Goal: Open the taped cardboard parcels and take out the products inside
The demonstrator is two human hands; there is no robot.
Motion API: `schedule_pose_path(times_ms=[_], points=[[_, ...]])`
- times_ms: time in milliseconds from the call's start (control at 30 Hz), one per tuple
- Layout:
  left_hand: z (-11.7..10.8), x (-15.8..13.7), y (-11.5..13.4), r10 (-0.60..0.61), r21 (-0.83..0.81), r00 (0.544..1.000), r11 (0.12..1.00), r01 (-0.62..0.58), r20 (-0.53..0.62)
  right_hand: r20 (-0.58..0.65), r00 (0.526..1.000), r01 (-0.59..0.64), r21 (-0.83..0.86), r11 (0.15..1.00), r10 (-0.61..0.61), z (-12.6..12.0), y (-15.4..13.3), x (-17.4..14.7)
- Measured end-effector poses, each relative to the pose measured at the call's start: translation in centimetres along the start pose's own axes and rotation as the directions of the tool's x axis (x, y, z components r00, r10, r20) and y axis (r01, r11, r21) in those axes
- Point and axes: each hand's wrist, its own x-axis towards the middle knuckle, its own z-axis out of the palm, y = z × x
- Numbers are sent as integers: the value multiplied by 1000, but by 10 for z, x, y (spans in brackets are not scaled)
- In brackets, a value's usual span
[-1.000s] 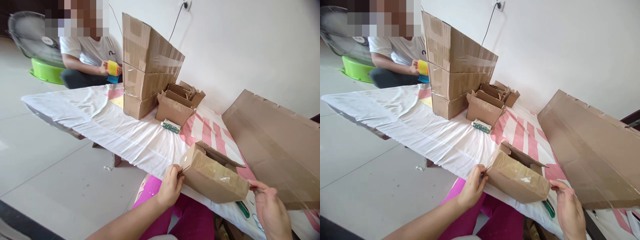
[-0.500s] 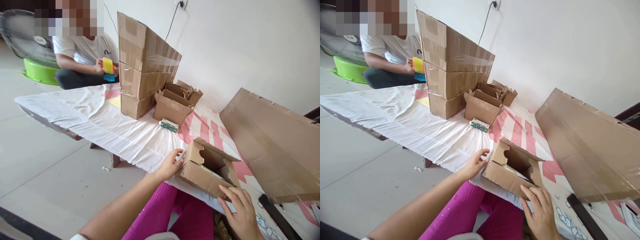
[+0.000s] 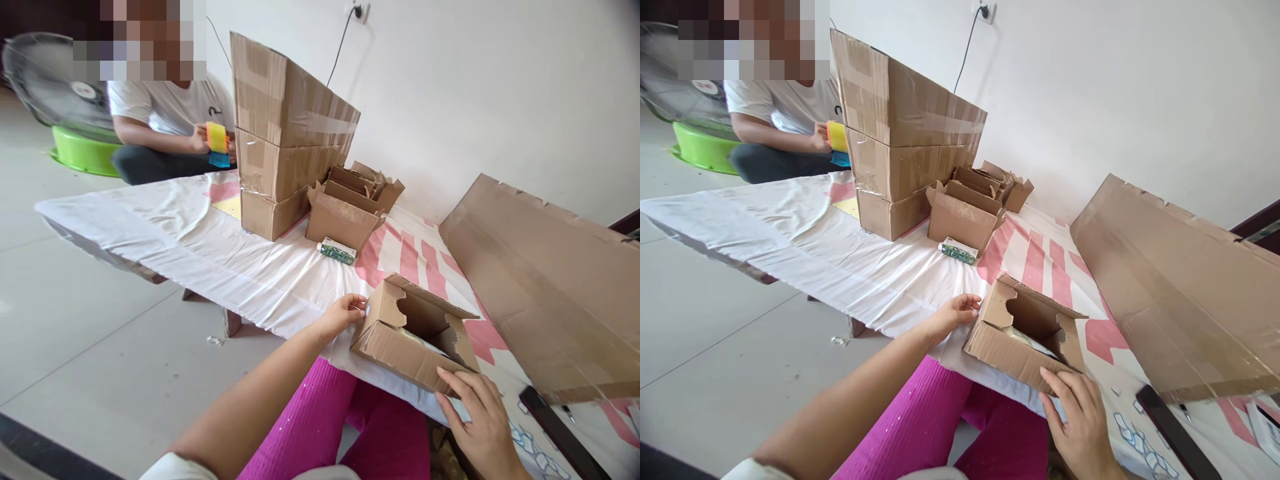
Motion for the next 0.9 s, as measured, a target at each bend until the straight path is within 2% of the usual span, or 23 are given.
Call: schedule_pose_path(times_ms=[433, 633, 767, 900], points=[[6, 8, -5, -90, 0, 994, 996, 90, -59, -3, 1000, 1, -11, 1000, -1, 3, 3, 2], [3, 4, -3, -30, -45, 999, 999, 28, -24, -8, 999, -32, -14, 999, 32, 6, 6, -2], [3, -1, -2, 15, -82, 999, 997, -12, 35, -18, 993, -121, -11, 993, 121, 7, 10, -4], [4, -4, -4, 34, -93, 999, 995, -31, 29, 8, 985, -171, -5, 985, 171, 9, 13, -4]])
